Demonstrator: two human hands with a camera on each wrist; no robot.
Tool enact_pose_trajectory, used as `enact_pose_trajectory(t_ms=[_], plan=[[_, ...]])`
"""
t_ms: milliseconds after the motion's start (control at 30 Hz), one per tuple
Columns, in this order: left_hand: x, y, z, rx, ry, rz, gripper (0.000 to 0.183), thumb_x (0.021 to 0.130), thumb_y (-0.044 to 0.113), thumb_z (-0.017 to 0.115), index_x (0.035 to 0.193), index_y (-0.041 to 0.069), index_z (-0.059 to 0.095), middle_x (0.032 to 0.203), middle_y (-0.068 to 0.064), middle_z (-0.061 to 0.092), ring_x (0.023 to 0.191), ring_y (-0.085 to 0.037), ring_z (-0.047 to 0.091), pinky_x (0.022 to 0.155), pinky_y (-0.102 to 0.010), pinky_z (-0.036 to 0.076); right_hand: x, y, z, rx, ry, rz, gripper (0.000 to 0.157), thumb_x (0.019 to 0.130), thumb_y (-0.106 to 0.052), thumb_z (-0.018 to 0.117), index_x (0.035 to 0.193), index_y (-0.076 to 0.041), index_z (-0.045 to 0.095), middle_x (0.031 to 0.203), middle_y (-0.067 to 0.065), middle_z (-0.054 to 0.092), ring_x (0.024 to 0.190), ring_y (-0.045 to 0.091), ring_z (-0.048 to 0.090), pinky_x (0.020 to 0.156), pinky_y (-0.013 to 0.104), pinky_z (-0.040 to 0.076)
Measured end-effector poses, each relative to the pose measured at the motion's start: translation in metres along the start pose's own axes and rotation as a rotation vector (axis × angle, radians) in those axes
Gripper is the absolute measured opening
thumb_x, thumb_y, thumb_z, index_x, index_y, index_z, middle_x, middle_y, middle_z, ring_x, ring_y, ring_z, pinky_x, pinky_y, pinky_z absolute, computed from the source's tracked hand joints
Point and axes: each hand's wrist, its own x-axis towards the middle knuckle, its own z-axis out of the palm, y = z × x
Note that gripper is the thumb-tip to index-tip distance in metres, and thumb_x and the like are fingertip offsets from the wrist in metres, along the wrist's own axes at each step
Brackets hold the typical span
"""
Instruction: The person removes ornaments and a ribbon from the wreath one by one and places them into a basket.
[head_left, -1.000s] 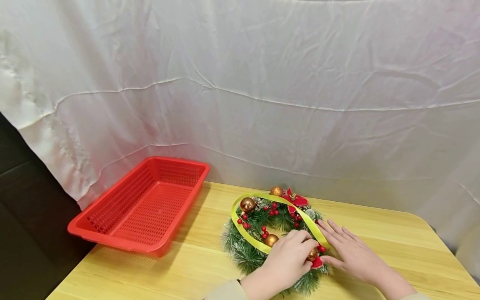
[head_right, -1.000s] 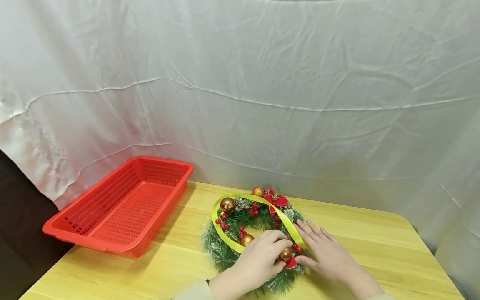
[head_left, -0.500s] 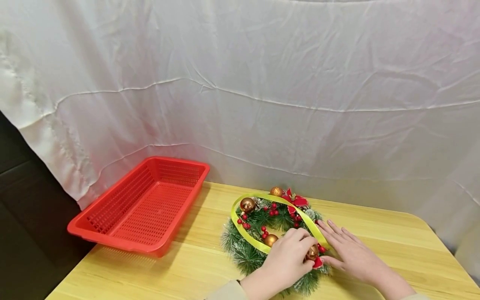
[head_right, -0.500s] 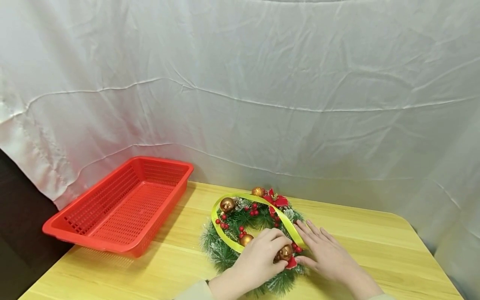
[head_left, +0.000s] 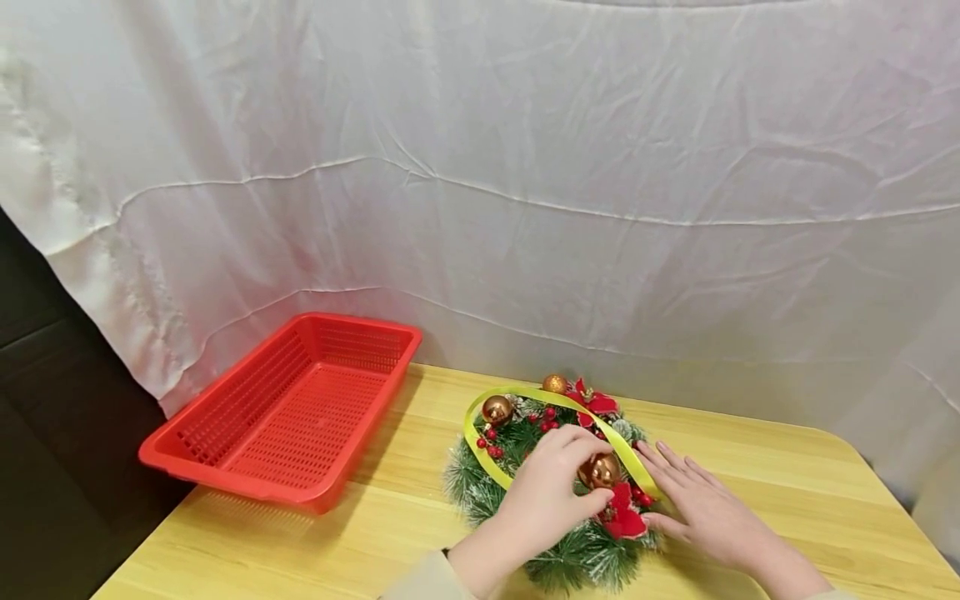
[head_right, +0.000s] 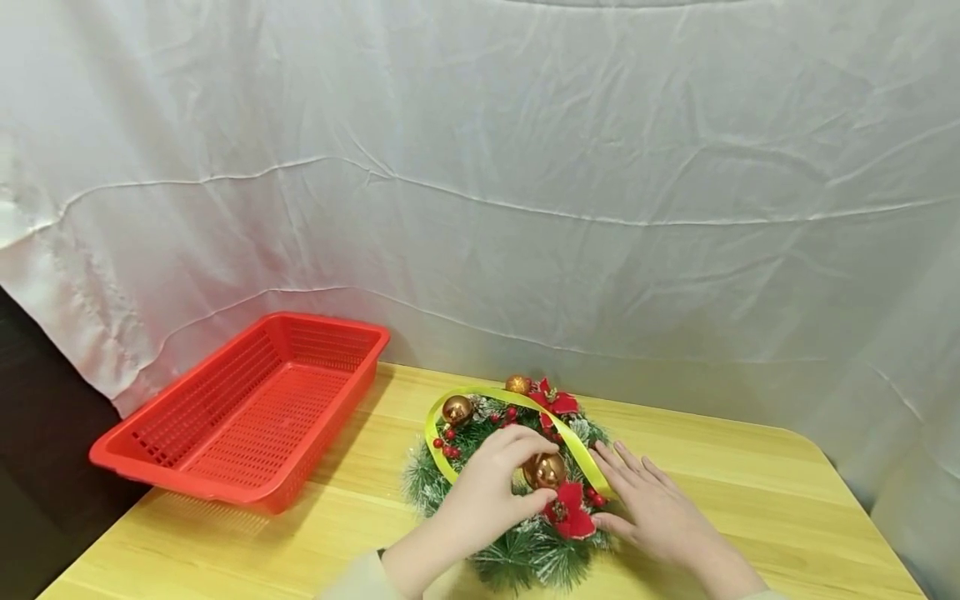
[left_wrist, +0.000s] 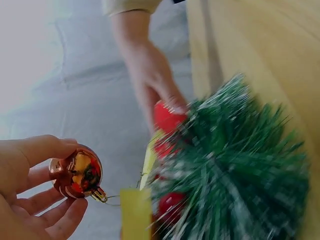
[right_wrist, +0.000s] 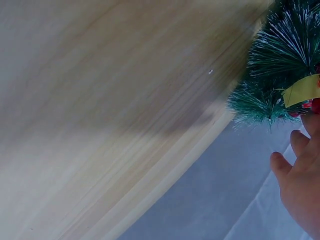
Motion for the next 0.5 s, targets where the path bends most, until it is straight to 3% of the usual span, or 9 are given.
enact_pose_trajectory(t_ms=[267,500], plan=[[0.001,-0.021,-0.024,-0.344,0.121,-0.098,0.042,0.076,0.013,0.081,0.115,0.016,0.066,0.112,0.006,0.058,0.095,-0.006,0.055,0.078,-0.021,0.05,-0.001,-0.001,0.0,0.003,-0.011,0.002,0.078,0.089,-0.054,0.057,0.149,-0.011,0.032,0.151,0.011,0.033,0.142,0.01,0.006,0.108,0.015,-0.009],[-0.003,-0.042,-0.045,-0.499,0.146,-0.208,0.041,0.074,0.009,0.082,0.112,0.011,0.067,0.106,-0.002,0.059,0.094,-0.018,0.059,0.078,-0.03,0.053,0.0,-0.002,-0.002,0.01,-0.022,0.0,0.078,0.09,-0.054,0.056,0.15,-0.01,0.031,0.152,0.011,0.032,0.142,0.011,0.006,0.107,0.015,-0.01]])
